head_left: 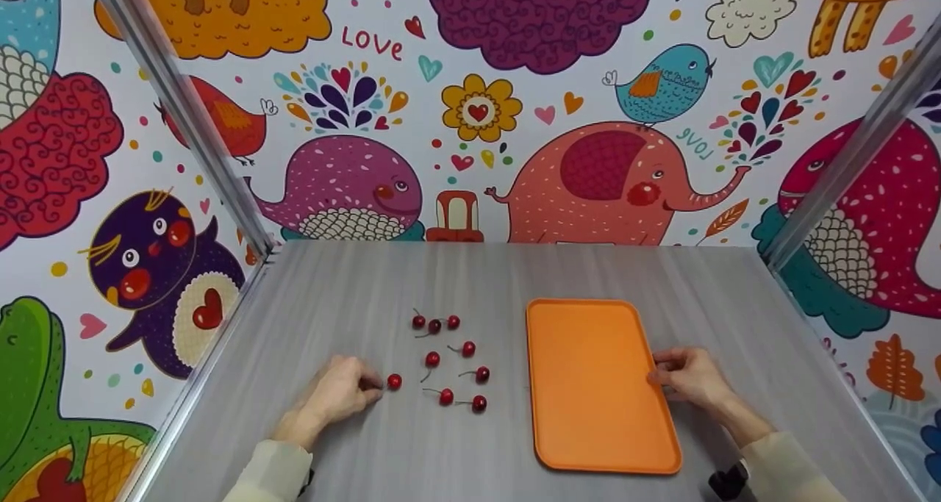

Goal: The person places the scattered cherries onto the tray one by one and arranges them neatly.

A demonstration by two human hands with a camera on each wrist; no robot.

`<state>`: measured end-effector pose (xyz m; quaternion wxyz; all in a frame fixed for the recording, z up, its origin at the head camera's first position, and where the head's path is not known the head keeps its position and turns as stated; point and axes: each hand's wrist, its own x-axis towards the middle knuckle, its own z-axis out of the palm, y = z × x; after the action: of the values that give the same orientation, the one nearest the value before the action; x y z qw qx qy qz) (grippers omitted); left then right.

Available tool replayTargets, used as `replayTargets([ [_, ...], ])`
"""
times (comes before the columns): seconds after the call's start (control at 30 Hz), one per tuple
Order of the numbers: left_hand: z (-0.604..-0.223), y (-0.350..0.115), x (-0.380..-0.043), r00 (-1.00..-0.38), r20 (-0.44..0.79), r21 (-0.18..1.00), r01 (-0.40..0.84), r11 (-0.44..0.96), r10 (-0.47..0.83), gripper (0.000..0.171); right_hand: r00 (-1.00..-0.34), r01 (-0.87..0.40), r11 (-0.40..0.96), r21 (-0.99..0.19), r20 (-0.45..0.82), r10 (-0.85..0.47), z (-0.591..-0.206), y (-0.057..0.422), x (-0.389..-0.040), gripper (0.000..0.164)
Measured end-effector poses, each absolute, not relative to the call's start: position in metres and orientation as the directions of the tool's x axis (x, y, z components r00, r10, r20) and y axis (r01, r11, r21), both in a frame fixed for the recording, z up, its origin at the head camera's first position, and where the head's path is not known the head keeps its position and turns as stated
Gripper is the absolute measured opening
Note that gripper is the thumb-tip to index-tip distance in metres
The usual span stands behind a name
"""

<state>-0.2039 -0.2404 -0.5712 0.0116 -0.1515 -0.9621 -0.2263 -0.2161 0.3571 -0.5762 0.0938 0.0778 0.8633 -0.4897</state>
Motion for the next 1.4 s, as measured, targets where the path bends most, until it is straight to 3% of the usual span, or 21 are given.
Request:
replayTargets([
  [0.53, -0.572, -0.240, -0.206, -0.937, 0.157, 0.445, 0.351, 0.824, 0.314, 0.008, -0.970, 0.233, 0.525, -0.819, -0.235, 0.063, -0.575, 0.358, -0.212, 0.043],
  [1.4, -0.555, -0.222, -0.221, -0.929, 0.168, 0.459, 0.369, 0.808, 0.329, 0.007, -0.979, 0.184, 0.532, -0.827, -0.205, 0.021, -0.576, 0.356, -0.213, 0.050],
])
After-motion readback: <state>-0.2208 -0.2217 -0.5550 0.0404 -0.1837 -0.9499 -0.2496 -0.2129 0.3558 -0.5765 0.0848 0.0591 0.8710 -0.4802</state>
